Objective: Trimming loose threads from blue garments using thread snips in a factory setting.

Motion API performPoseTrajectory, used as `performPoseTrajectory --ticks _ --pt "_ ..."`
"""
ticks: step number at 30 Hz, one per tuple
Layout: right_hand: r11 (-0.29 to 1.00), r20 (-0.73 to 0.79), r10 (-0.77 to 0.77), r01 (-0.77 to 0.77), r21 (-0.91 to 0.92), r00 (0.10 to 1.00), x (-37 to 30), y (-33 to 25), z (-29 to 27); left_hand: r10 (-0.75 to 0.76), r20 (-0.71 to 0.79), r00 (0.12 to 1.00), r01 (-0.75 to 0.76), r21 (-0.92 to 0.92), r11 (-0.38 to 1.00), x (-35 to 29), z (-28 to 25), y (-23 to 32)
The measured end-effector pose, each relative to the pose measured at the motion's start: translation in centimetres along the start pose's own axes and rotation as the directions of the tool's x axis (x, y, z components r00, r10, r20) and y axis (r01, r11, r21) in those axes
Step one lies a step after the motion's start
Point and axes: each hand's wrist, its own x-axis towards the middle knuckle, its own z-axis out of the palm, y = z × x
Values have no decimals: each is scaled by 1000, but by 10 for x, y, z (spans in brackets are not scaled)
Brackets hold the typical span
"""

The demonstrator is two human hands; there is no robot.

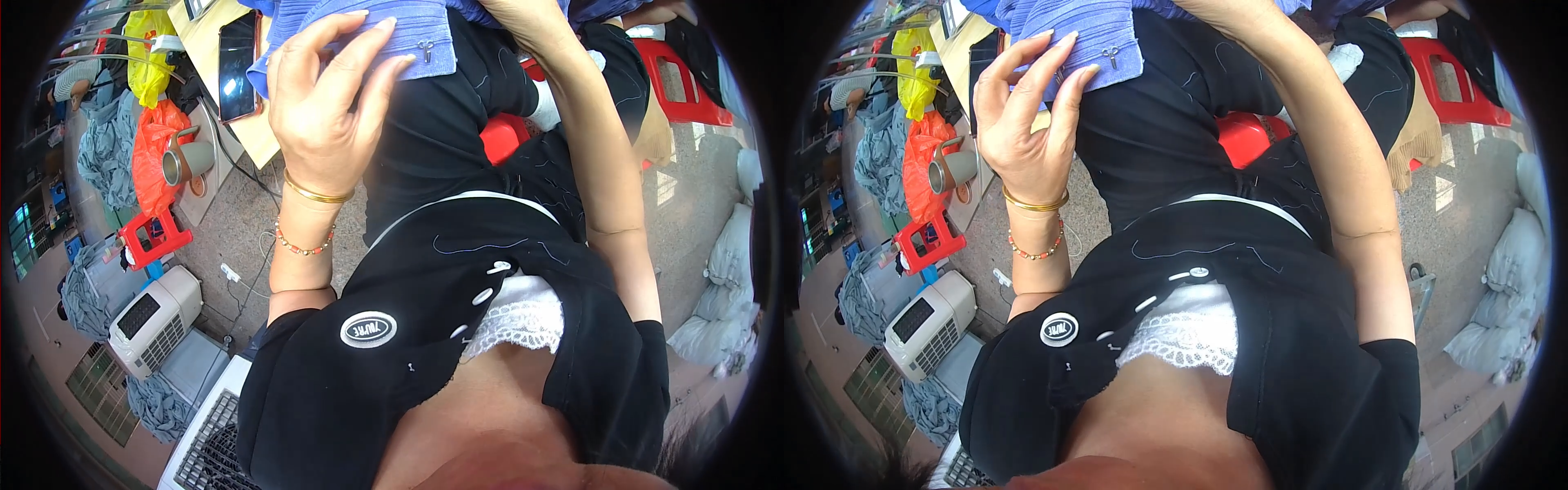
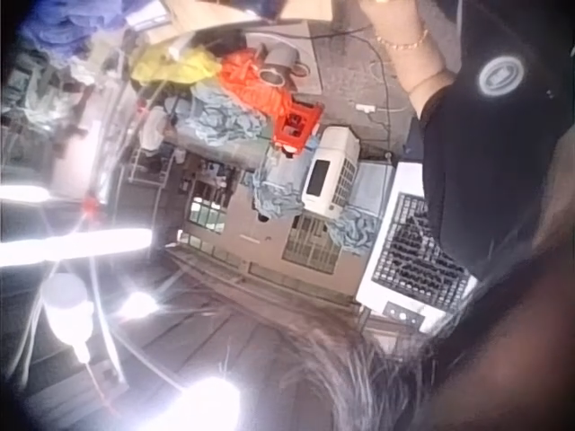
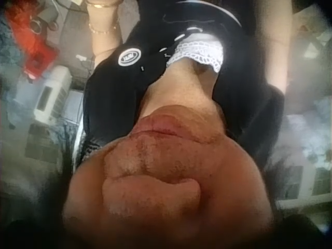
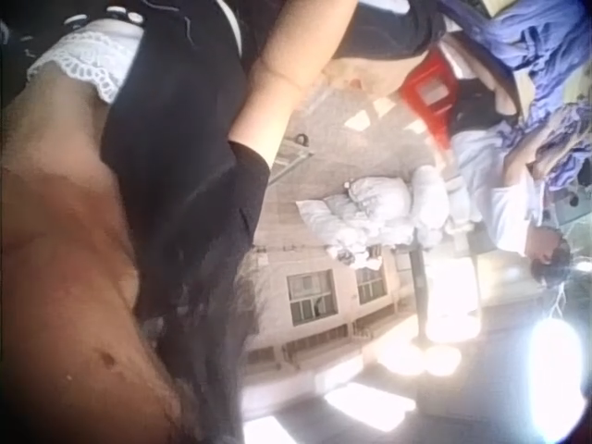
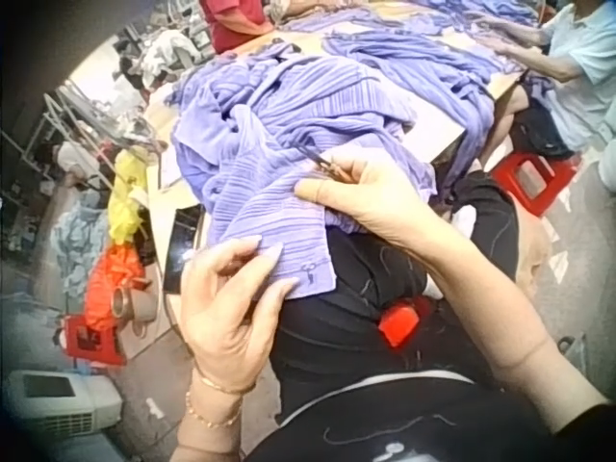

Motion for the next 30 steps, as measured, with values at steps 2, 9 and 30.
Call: performPoseTrajectory --ticks 2,9,30 --pt "999 1 25 -25 -47 1000 -2 -1 -1 105 -111 988 -101 41 994 0 9 -8" --pt "999 21 -25 25 40 999 -7 3 -2 271 -136 953 -256 114 960 1 15 -9" --pt "686 125 -345 341 -643 930 -70 -57 6 138 -131 982 -139 1 990 -9 13 2"
